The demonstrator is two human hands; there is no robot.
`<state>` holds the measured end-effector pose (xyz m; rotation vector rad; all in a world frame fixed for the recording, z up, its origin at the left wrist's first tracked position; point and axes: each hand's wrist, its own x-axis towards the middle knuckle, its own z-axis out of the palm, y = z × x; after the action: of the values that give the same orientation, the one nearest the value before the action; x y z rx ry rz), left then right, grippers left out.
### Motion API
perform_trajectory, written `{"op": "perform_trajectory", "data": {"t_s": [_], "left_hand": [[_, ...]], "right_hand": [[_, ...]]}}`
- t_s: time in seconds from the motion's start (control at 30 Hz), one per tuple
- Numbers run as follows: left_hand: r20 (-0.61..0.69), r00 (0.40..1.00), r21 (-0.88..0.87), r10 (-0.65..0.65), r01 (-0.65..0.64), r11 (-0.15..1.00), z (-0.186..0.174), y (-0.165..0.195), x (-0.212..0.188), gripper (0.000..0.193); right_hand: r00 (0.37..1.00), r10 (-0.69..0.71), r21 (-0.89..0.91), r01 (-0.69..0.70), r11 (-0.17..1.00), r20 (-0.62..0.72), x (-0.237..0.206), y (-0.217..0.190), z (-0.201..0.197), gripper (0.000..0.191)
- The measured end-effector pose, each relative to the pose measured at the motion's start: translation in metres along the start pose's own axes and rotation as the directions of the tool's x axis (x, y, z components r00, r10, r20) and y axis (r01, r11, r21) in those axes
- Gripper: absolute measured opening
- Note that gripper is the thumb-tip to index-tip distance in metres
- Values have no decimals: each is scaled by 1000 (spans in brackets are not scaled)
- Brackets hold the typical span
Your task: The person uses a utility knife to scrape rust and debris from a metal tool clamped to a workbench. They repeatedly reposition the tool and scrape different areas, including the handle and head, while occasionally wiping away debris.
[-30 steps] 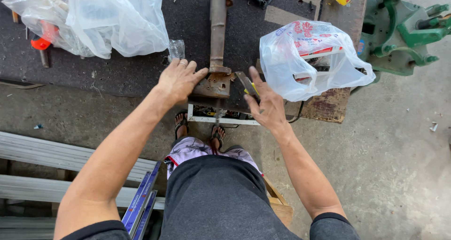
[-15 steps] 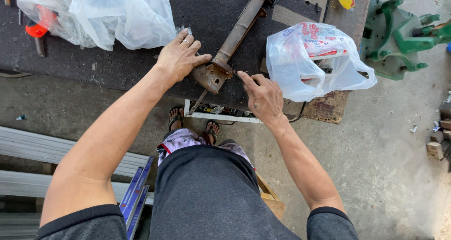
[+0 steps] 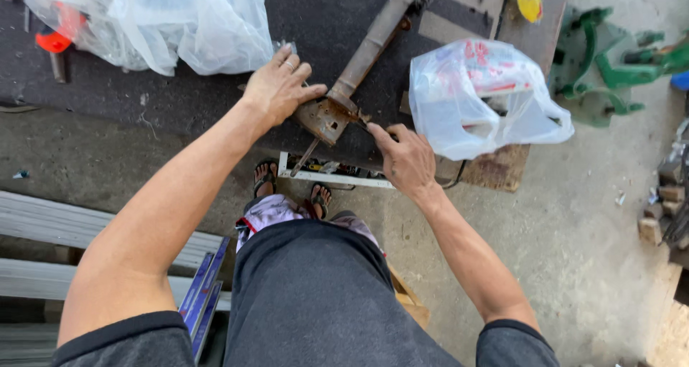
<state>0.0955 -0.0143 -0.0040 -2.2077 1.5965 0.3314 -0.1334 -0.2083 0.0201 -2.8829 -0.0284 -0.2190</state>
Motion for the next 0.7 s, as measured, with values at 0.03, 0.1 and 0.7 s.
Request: {"op": "perform_trajectory", "data": {"t_s": [0.03,0.1,0.7], "left_hand": [[12,1000,-3,13,-13,1000,1,0,0,69],[36,999,-16,0,1,1000,2,0,0,71],[46,999,-12,-2,2,1000,7,0,1,74]], "right_hand": [[999,24,27,-24,999,-24,0,-3,1,47],[997,35,84,-29,996,-74,6,-4,2,46],[1000,2,40,-1,999,-31,15,2,4,51]]}}
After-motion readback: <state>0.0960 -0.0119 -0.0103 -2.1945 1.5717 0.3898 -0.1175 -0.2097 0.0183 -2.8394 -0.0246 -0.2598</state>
